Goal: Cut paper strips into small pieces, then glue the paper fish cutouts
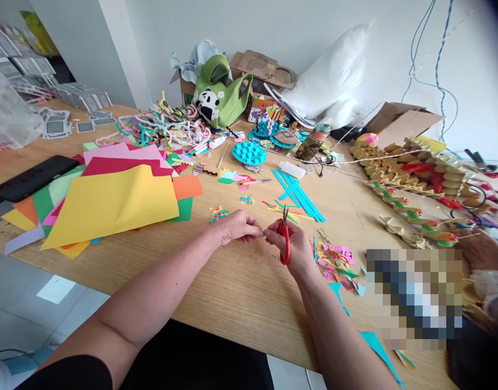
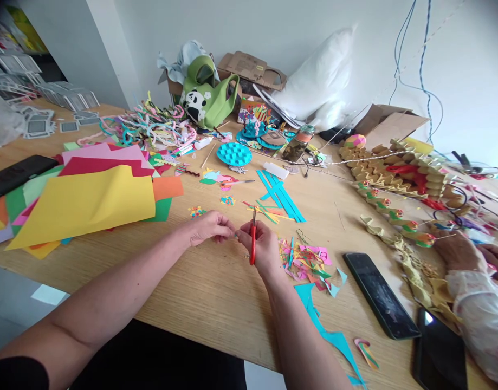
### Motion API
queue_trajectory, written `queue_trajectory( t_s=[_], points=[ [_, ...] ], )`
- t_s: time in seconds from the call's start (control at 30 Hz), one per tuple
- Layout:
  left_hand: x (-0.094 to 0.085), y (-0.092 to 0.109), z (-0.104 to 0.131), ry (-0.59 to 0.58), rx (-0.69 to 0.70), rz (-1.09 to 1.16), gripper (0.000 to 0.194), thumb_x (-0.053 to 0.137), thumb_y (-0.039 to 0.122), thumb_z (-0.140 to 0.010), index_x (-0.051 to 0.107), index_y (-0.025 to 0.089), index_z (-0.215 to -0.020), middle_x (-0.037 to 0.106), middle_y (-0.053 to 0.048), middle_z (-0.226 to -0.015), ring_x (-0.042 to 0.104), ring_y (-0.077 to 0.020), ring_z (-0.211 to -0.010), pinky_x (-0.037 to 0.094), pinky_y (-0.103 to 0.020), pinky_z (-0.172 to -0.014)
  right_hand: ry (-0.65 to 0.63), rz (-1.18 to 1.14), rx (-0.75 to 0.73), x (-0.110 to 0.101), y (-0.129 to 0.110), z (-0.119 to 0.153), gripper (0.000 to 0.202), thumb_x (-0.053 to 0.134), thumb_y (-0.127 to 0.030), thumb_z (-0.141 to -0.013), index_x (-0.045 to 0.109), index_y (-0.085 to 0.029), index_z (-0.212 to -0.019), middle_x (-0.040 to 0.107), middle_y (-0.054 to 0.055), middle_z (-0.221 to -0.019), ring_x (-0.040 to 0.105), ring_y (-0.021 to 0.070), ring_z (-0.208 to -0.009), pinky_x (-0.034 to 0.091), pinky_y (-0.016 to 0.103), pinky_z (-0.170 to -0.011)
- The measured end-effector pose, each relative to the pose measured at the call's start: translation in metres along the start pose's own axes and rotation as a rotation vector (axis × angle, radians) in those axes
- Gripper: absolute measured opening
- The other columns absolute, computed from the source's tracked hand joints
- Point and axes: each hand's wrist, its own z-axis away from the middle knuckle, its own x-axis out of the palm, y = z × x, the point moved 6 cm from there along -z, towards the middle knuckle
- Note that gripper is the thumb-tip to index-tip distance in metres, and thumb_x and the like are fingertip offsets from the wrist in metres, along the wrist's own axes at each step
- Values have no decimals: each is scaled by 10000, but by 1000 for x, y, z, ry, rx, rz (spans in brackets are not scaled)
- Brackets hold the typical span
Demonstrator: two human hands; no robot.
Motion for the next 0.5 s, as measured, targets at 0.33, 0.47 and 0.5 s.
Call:
queue_trajectory(
  t_s=[0.33,0.47,0.5],
  points=[
    [-2,-4,-2,16,-6,75,186,711,299,-644,648,130,-689,568,15,-557,501,-79,-502,371,-218,-508,62,-86,-34,-5,1,-1,230,735,-354,-664,600,-178,-726,597,-2,-629,547,134,-585,427,259,-561],
    [-2,-4,-4,50,19,96,174,718,277,-633,653,126,-692,570,16,-548,505,-80,-512,371,-218,-512,75,-82,-49,-5,1,0,230,732,-359,-668,598,-180,-723,592,0,-645,551,137,-594,431,262,-564],
    [-2,-3,-4,55,26,103,176,721,277,-631,655,126,-693,573,14,-549,508,-81,-515,372,-219,-515,76,-78,-47,-5,1,0,231,729,-363,-670,597,-180,-723,590,1,-644,550,138,-594,431,263,-563]
  ],
)
